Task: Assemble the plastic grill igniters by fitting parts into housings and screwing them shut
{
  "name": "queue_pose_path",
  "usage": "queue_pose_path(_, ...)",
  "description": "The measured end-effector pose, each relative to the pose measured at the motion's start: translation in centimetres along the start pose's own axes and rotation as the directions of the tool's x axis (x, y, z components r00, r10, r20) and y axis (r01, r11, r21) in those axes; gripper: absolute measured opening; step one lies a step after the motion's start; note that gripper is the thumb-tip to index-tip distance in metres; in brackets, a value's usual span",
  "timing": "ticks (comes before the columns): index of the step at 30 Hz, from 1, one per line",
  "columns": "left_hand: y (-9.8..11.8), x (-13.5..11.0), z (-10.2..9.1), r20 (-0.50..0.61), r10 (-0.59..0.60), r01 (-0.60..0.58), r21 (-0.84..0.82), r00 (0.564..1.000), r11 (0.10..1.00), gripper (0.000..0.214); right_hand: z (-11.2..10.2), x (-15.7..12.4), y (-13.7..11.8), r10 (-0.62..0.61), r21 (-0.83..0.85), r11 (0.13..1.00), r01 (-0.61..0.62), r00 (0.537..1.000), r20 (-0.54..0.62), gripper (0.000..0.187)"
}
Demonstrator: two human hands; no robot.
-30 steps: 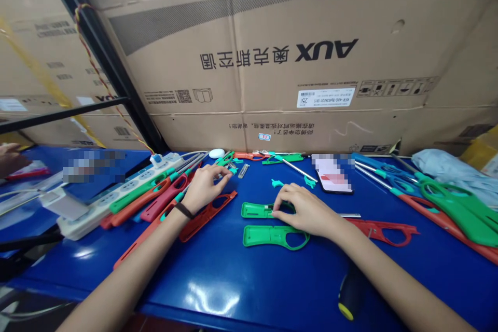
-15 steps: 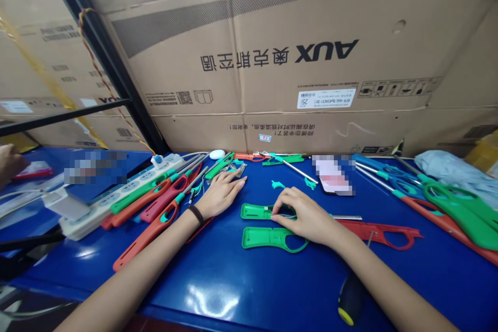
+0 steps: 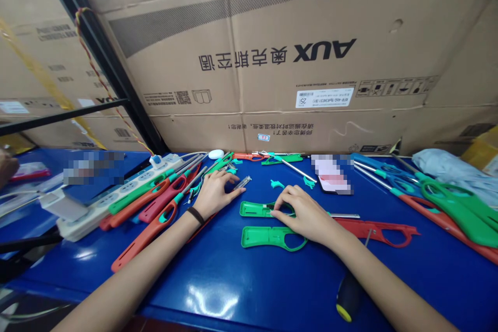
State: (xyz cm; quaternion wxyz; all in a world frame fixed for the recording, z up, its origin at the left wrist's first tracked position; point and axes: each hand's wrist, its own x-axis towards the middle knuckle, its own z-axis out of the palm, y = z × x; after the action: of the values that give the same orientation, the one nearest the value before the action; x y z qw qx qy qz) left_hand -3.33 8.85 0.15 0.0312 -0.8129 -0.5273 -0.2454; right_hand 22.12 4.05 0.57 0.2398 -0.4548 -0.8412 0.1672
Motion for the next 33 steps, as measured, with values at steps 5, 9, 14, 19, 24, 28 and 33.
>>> queue_pose_path(5, 0.0, 0.0, 0.2, 0.030, 0.064, -0.063, -0.037, 0.998, 0.997, 0.018, 0.4, 0.1, -0.2, 0.030, 0.011, 0.999, -0.030, 0.999, -0.016, 0.012)
queue_pose_path(9, 0.1, 0.0, 0.2, 0.010, 0.109, -0.108, -0.090, 0.994, 0.990, 0.020, 0.5, 0.0, -0.2, 0.027, 0.030, 0.999, -0.026, 1.000, -0.008, 0.012)
queue_pose_path(14, 0.4, -0.1, -0.1, -0.020, 0.183, -0.184, -0.139, 0.983, 0.973, 0.021, 0.6, 0.0, 0.0, 0.013, 0.050, 0.999, -0.012, 1.000, -0.005, 0.012)
queue_pose_path(19, 1.1, -0.5, -0.6, 0.026, 0.337, -0.327, -0.182, 0.941, 0.928, 0.022, 0.4, 0.0, 0.2, -0.002, 0.084, 0.996, 0.006, 0.999, -0.039, 0.011)
queue_pose_path(24, 1.9, -0.9, -1.1, 0.039, 0.411, -0.390, -0.249, 0.911, 0.886, 0.020, 0.4, 0.0, 0.2, 0.005, 0.142, 0.990, -0.001, 1.000, -0.030, 0.010)
queue_pose_path(28, 2.3, -1.1, -1.4, 0.059, 0.422, -0.391, -0.279, 0.905, 0.877, 0.020, 0.3, 0.1, 0.2, 0.027, 0.174, 0.984, -0.023, 0.999, -0.021, 0.005)
queue_pose_path(33, 2.6, -1.2, -1.6, 0.053, 0.427, -0.395, -0.292, 0.903, 0.871, 0.020, 0.0, 0.2, 0.0, 0.035, 0.176, 0.984, -0.030, 0.999, -0.028, 0.010)
